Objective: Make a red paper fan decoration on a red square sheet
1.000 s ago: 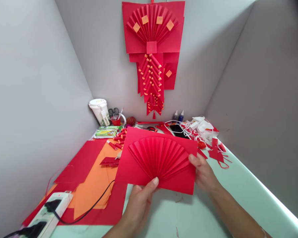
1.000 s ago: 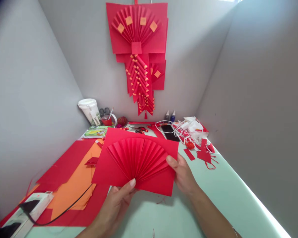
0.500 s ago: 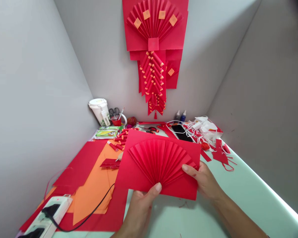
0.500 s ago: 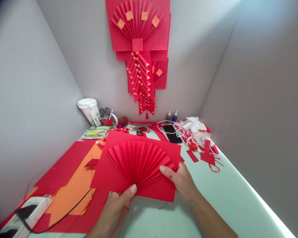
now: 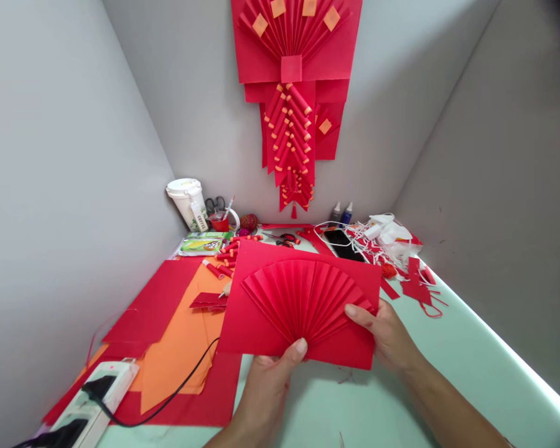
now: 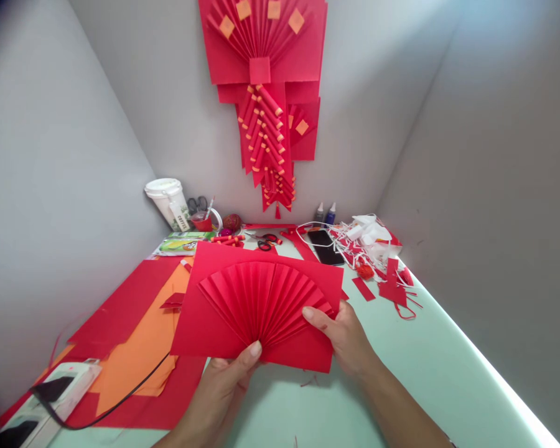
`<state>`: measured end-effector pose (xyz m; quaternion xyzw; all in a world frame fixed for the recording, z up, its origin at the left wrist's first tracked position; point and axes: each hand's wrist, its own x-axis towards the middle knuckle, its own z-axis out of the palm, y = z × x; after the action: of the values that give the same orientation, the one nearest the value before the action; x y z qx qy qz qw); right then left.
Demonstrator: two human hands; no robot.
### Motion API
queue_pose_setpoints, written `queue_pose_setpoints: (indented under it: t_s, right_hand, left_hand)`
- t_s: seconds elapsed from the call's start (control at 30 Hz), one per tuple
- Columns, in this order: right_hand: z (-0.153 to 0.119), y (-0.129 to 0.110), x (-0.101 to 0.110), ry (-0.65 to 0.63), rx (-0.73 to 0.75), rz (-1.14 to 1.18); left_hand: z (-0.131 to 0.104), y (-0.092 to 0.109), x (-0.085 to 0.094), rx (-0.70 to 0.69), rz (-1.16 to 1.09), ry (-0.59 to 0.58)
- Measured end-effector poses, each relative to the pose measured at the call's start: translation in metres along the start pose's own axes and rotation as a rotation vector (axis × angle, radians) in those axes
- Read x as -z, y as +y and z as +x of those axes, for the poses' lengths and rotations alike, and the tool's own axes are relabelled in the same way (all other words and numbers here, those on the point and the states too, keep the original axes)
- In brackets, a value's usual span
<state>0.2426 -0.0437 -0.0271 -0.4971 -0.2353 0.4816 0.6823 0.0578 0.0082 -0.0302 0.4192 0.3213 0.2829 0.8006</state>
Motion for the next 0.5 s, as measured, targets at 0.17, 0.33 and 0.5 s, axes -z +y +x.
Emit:
queue_pose_setpoints:
  t_s: [0.17, 0.33, 0.5]
  right_hand:
    - [0.001, 0.0, 0.003, -0.031, -0.012, 0.006]
    - [0.002, 0.003, 0.004, -0.029, 0.027, 0.007]
    - [0.014, -0.005, 0.021, 0.047, 0.225, -0.066]
  left_hand:
    - [-0.001, 0.0, -0.001, -0.009, 0.013, -0.017]
    - [-0.001, 0.0, 0.002, -0.029, 0.037, -0.006]
    - [0.0, 0.001, 0.006, -0.014, 0.105, 0.029]
